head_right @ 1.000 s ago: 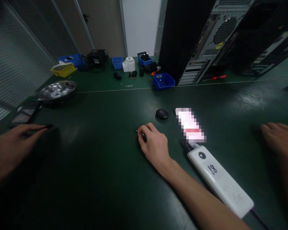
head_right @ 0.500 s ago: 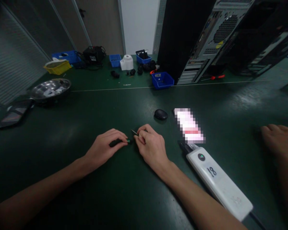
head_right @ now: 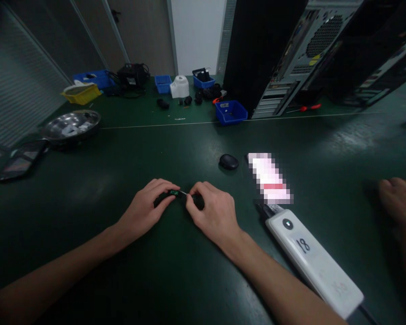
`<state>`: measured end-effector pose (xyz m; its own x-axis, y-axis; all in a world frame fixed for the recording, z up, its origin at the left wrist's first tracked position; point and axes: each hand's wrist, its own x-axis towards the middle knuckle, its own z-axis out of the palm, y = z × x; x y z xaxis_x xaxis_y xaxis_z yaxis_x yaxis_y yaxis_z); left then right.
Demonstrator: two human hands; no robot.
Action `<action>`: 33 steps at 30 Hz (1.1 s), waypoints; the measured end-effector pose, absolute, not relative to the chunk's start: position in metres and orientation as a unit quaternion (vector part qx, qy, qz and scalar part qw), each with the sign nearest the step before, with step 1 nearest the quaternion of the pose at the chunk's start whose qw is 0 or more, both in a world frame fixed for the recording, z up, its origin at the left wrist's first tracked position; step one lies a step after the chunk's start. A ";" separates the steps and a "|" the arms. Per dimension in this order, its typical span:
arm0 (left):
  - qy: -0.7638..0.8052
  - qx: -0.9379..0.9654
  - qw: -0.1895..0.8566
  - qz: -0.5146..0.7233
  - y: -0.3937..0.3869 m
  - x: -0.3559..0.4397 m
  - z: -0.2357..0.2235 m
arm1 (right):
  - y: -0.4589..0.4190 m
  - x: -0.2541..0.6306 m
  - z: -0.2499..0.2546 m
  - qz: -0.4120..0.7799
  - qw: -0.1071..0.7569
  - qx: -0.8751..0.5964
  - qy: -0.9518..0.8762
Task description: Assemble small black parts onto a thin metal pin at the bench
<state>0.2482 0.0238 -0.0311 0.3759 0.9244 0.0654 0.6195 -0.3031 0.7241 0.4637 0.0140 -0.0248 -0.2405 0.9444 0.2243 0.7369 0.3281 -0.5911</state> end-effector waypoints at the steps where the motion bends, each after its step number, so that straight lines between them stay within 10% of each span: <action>1: 0.499 0.773 0.307 0.244 0.024 0.248 -0.031 | 0.014 0.464 -0.025 0.180 0.278 -0.552 -0.766; 33: 0.430 0.837 0.254 0.226 0.019 0.248 -0.031 | 0.013 0.463 -0.024 0.168 0.295 -0.533 -0.775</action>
